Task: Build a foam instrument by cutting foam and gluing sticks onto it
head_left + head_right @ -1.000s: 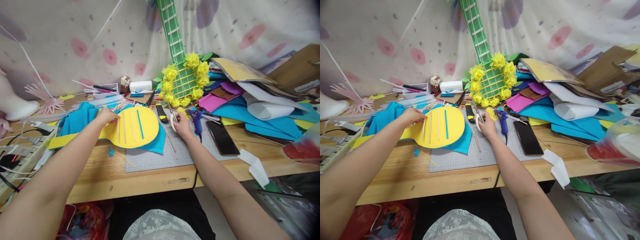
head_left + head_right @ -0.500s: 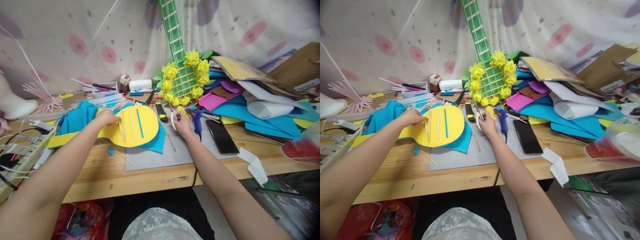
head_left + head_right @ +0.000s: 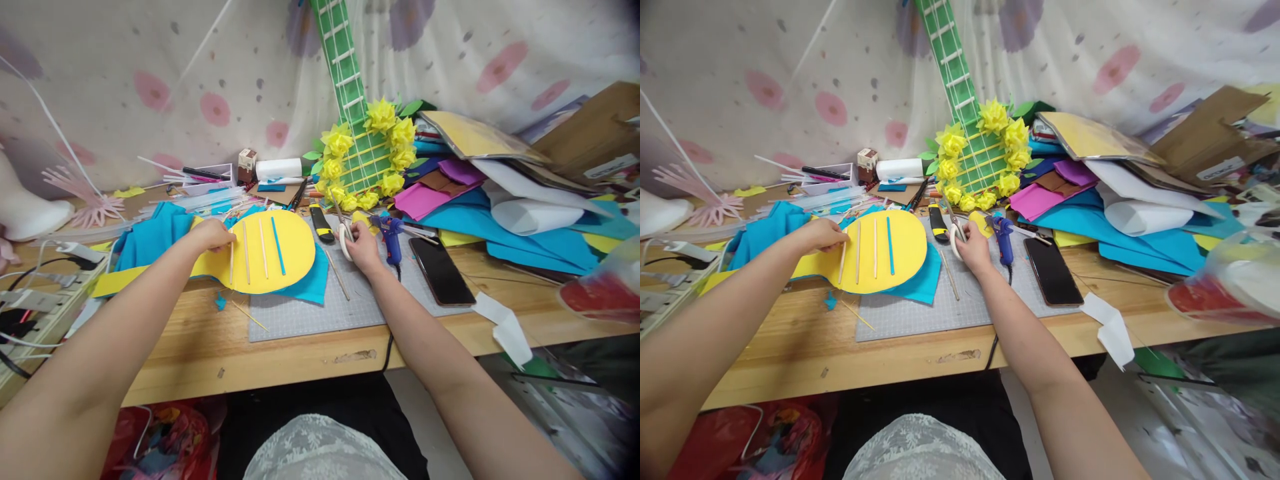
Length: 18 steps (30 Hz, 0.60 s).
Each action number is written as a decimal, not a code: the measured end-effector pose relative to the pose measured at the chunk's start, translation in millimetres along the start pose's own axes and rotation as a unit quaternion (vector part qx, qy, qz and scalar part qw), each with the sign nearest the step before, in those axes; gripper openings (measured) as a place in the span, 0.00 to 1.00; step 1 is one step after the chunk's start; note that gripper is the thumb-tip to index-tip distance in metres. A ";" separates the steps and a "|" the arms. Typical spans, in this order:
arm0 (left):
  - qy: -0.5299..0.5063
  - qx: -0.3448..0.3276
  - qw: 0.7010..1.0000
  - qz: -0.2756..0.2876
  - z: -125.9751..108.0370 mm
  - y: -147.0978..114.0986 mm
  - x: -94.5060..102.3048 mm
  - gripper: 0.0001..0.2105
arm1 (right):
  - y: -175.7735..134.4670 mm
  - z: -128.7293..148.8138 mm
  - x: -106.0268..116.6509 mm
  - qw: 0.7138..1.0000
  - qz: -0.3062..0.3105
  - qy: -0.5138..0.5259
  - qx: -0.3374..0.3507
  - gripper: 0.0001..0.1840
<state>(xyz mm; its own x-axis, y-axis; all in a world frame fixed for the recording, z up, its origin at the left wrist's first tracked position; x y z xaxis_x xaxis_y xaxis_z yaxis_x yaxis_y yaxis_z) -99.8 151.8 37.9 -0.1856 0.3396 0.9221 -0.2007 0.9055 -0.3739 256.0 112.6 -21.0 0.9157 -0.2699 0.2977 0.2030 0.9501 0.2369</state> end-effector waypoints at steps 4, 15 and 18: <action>0.050 -0.008 0.999 0.001 -3.3 -1.4 0.0 0.07 | -0.4 0.1 0.2 1.000 0.000 -0.004 -0.001 0.20; 0.043 0.002 0.999 0.017 -7.9 -3.7 0.0 0.07 | -1.5 0.4 0.8 1.000 -0.006 -0.006 0.001 0.20; 0.053 0.002 0.998 0.021 -8.7 -3.8 -0.6 0.08 | -2.2 2.4 0.8 1.000 0.001 0.001 0.002 0.19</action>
<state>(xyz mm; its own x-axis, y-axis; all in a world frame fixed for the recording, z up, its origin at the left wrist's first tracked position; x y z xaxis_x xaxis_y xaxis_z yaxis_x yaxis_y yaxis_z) -90.6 150.4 39.6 -0.0910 0.4022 0.9110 -0.1987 0.8891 -0.4123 255.5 109.9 -19.1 0.9171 -0.2676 0.2957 0.2001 0.9501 0.2392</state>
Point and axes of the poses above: each hand's wrist, its own y-axis towards the middle knuckle, its own x-axis out of the back of the hand, z = x × y, the point moved 5 cm from there along y, towards the middle knuckle, and after that the axes turned 11 degrees about y, right-handed, at the moved point
